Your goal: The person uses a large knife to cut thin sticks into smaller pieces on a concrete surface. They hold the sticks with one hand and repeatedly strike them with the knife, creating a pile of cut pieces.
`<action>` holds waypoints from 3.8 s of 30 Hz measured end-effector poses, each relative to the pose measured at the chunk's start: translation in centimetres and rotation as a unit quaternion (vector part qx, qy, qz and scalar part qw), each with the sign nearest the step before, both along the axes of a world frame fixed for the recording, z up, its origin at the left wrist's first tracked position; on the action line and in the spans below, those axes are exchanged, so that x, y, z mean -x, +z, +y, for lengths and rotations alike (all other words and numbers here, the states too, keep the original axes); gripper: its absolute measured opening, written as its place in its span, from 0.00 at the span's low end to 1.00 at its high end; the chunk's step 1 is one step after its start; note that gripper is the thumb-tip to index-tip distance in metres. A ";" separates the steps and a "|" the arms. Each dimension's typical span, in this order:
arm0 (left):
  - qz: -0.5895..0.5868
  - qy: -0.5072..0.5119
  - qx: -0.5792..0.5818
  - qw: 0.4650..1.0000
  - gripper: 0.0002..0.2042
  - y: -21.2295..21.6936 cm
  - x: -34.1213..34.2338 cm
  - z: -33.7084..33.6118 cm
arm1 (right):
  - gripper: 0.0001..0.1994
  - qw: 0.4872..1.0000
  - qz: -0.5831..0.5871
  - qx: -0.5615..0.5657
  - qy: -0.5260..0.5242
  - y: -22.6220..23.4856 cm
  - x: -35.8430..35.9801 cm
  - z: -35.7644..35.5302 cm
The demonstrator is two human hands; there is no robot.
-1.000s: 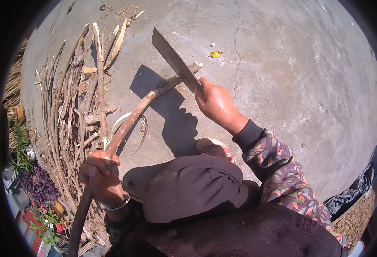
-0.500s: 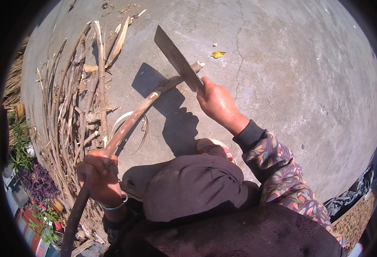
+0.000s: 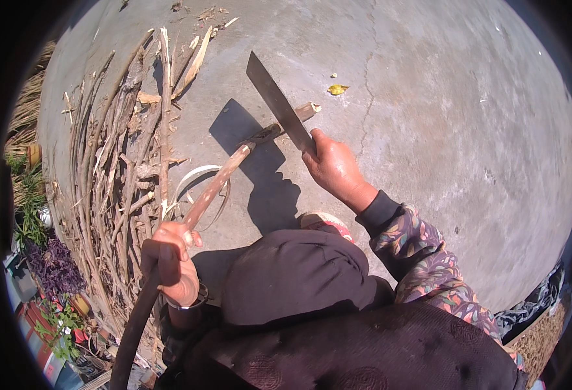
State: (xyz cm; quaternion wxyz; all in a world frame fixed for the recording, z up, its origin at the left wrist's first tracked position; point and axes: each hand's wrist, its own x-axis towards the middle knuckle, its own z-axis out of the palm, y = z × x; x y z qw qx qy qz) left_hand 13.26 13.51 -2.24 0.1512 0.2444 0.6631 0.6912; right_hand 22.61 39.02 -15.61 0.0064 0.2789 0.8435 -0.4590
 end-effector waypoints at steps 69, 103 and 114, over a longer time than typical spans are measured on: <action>-0.096 0.151 -0.044 0.983 0.13 0.0 1.8 -0.6 | 0.12 0.998 0.007 0.052 0.023 -3.2 4.2 -2.2; -0.111 0.210 -0.105 0.966 0.13 -1.7 1.3 -1.8 | 0.08 0.994 0.033 -0.013 0.100 1.6 7.1 -4.7; -0.128 0.203 -0.113 0.964 0.13 -1.7 1.1 -2.0 | 0.09 0.993 -0.054 -0.024 0.104 2.3 7.1 -5.0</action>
